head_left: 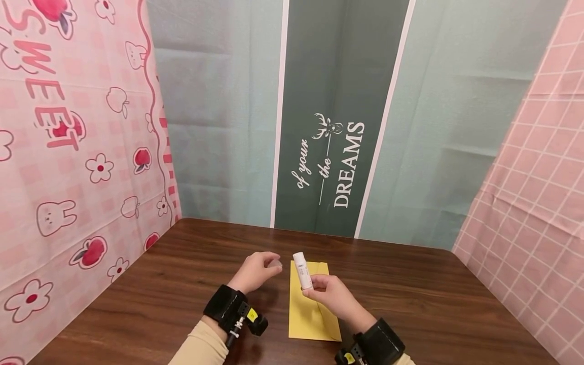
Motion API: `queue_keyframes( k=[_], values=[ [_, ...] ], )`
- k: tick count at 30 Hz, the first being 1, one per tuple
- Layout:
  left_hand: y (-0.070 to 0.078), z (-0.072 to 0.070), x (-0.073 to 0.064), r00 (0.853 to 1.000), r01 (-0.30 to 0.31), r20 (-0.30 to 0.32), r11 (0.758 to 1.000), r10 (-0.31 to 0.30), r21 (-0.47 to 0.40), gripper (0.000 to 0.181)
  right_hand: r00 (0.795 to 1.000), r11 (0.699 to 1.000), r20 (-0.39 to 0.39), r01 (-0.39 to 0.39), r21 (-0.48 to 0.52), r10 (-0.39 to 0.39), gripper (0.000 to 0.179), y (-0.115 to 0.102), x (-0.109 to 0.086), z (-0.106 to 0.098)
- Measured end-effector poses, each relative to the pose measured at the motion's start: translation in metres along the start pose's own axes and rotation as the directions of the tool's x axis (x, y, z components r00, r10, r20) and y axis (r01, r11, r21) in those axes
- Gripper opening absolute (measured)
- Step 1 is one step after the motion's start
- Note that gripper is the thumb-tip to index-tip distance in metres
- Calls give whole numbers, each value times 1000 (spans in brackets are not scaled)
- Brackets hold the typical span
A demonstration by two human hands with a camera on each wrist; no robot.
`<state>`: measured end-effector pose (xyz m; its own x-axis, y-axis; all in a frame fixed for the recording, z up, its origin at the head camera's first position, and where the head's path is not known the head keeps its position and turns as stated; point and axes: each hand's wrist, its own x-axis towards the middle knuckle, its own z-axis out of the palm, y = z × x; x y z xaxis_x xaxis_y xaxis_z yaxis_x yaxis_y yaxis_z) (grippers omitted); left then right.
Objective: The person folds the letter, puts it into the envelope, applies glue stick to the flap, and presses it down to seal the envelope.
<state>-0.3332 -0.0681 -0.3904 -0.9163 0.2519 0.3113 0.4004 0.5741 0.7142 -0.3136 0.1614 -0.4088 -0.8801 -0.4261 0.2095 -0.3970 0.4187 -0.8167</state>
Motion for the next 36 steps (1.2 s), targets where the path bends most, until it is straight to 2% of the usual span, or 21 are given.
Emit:
queue_keyframes(
  k=[5, 10, 13, 17, 27, 31, 34, 36],
  values=[
    [12, 1, 0, 999, -31, 15, 994, 33, -103, 27, 999, 1000, 46, 7, 7, -8, 31, 0, 0, 1],
    [16, 1, 0, 996, -78, -49, 987, 71, -142, 23, 997, 1000, 69, 17, 17, -19, 30, 0, -1, 2],
    [17, 2, 1, 994, -81, -84, 975, 64, -209, 28, 997, 1000, 73, 25, 16, -26, 30, 0, -1, 2],
    [17, 4, 3, 994, -73, -97, 959, 48, -273, 29, 996, 999, 79, 32, 1, -32, 28, 1, -1, 2],
    [17, 3, 1, 991, -116, -90, 968, 98, -222, 24, 995, 998, 90, 36, -54, -31, 24, -1, -1, 2],
    [17, 4, 1, 991, -132, -48, 971, 125, -200, 21, 995, 995, 90, 47, -88, -39, 21, -2, -2, 1],
    [19, 7, 0, 988, -151, -19, 963, 151, -221, 20, 995, 995, 90, 59, -81, -52, 19, -4, -3, 1],
    [29, 6, -3, 986, -162, -13, 953, 164, -257, 20, 996, 997, 77, 51, -64, -46, 21, -6, -4, -1]
  ],
)
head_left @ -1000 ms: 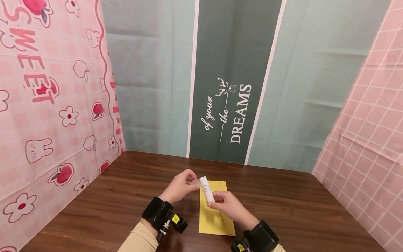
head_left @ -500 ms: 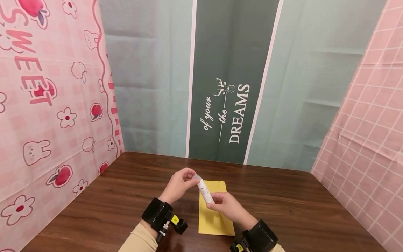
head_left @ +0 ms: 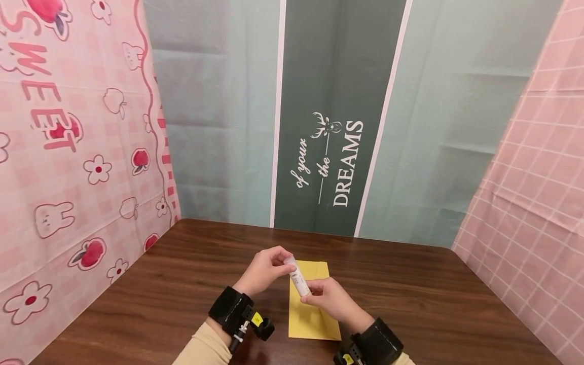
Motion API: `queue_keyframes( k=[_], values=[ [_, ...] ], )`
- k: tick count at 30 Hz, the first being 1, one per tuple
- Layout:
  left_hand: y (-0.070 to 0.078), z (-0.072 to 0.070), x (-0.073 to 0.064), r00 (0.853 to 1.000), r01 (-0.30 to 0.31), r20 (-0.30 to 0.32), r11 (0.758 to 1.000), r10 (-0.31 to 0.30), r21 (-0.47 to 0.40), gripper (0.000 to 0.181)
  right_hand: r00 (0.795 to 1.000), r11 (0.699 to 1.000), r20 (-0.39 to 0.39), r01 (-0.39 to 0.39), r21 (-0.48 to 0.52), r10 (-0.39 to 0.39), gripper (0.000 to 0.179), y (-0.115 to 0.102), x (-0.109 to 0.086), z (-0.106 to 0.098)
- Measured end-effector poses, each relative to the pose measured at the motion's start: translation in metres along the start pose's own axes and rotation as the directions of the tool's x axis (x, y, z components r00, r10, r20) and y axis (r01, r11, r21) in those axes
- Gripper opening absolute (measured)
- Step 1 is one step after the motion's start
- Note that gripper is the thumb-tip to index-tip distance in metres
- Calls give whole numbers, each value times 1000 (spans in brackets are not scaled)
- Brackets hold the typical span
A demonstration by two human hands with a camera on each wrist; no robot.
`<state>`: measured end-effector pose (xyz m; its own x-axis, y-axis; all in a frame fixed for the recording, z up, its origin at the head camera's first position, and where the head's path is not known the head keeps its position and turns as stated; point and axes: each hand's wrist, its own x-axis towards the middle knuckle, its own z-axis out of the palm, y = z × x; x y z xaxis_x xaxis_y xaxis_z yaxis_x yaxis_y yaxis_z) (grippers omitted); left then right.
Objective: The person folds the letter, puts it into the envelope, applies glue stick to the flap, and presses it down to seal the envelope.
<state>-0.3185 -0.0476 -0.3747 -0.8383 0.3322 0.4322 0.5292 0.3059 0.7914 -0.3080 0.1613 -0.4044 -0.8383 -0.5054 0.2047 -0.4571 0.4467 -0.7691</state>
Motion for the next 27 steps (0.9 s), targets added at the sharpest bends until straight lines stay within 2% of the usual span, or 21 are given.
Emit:
queue_keyframes(
  k=[3, 5, 6, 7, 9, 11, 13, 14, 16, 18, 20, 21, 24, 26, 27],
  values=[
    [1, 6, 1, 1000, -11, -1, 998, 11, -55, 21, 1000, 1000, -20, -4, 16, 4, 24, -1, -1, -2],
    [1, 9, 1, 1000, -8, 10, 999, 9, -41, 23, 1000, 999, -24, -8, 37, 9, 26, 0, -1, -2],
    [-4, 10, 2, 1000, -9, 19, 1000, 10, -30, 25, 1000, 999, -21, -6, 44, 7, 26, 0, -1, -1],
    [-8, 11, 4, 1000, -7, 25, 1000, 7, -13, 27, 1000, 999, -18, 3, 54, -2, 25, 2, 0, 0],
    [-8, 8, 4, 1000, -20, 21, 999, 19, 44, 29, 1000, 998, -20, 13, 58, -12, 29, 3, 1, 2],
    [-8, 3, 5, 1000, -21, -15, 989, 24, 147, 28, 1000, 998, -27, 10, 64, -8, 37, 2, 1, 2],
    [-8, -6, 4, 997, 12, -81, 960, 11, 278, 26, 999, 999, -32, -9, 49, 11, 45, 1, 1, 2],
    [-9, -11, 3, 994, 39, -114, 937, 1, 348, 25, 999, 999, -29, -26, 36, 27, 49, 1, 0, 1],
    [-12, -20, 0, 984, 124, -168, 873, -49, 471, 25, 998, 998, -4, -67, 13, 67, 53, 1, -2, 0],
    [-16, -26, -5, 975, 200, -196, 815, -108, 544, 24, 993, 994, 38, -108, -19, 108, 53, 2, -5, -1],
    [-18, -30, -8, 967, 243, -212, 771, -143, 588, 22, 988, 990, 81, -124, -66, 130, 52, 3, -6, -1],
    [-19, -31, -9, 962, 264, -224, 757, -158, 598, 20, 985, 988, 101, -130, -88, 139, 52, 3, -7, -1],
    [-18, -32, -11, 951, 294, -264, 736, -160, 611, 19, 975, 977, 153, -133, -170, 159, 54, 3, -7, -3],
    [-17, -31, -10, 946, 292, -302, 719, -120, 631, 25, 972, 966, 169, -125, -224, 165, 56, 2, -7, -8],
    [-17, -29, -9, 944, 280, -321, 709, -80, 647, 29, 972, 960, 161, -129, -249, 172, 56, 1, -6, -12]
  ],
)
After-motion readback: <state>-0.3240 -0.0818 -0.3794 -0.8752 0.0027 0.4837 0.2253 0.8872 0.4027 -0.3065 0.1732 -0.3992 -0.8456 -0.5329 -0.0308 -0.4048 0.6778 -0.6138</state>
